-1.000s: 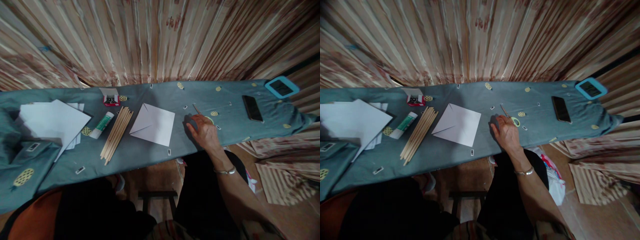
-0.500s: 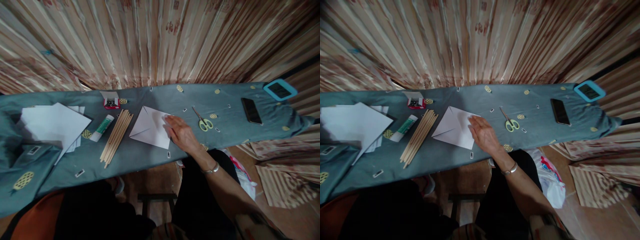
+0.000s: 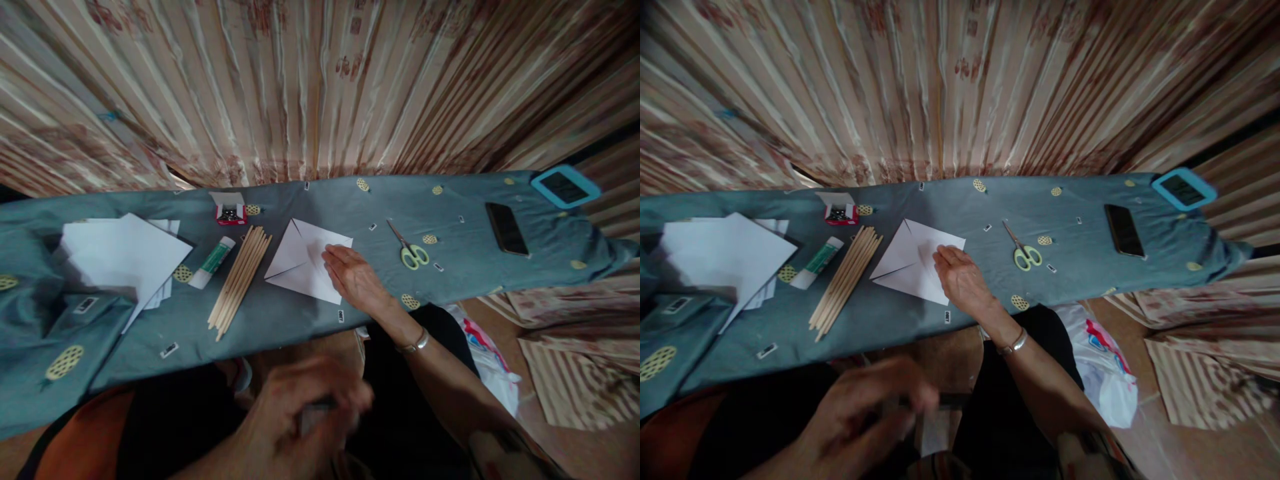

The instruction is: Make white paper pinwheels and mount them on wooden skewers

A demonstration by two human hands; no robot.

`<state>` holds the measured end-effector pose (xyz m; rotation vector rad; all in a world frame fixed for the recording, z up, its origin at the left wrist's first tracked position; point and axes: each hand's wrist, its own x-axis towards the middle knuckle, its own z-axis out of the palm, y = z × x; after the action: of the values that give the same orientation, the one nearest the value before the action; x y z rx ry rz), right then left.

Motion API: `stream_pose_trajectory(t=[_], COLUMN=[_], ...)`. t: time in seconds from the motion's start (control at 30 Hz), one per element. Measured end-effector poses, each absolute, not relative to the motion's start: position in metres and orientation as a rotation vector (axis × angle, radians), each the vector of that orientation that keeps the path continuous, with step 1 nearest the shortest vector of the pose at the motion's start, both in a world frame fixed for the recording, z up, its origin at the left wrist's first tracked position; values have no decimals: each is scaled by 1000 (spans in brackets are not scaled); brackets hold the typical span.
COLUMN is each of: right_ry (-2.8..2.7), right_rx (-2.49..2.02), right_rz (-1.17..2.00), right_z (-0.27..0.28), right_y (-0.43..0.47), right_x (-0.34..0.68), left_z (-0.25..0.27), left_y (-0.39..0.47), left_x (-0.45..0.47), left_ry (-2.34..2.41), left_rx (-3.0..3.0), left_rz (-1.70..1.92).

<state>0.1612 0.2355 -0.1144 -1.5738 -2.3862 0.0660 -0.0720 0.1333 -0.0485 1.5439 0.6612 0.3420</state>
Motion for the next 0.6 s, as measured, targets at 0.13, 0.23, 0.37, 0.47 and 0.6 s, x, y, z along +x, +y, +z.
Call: stream_pose_trajectory(t=[0.13,0.23,0.37,0.47,0.6], right_ry=[-2372,-2370,-2384,-2390,-2366], right_rx=[-1580,-1572,-1565,-1574,-1628], right_rz=[52,50,19,-1,12], right_z=[-117,-119,-119,-116,-114], right_y=[234,234,234,234,235], right_x=[159,159,160,160,164], left_z=[-83,-111,-134,-139,-138], left_y=[195,216,218,218,219], left_x=[-58,-60,-69,-73,-73], left_ry=[1029,1119,1220,1240,1234], left_rx=[2102,2459,2596,2639,2706], left_rz=[599,568,520,497,463])
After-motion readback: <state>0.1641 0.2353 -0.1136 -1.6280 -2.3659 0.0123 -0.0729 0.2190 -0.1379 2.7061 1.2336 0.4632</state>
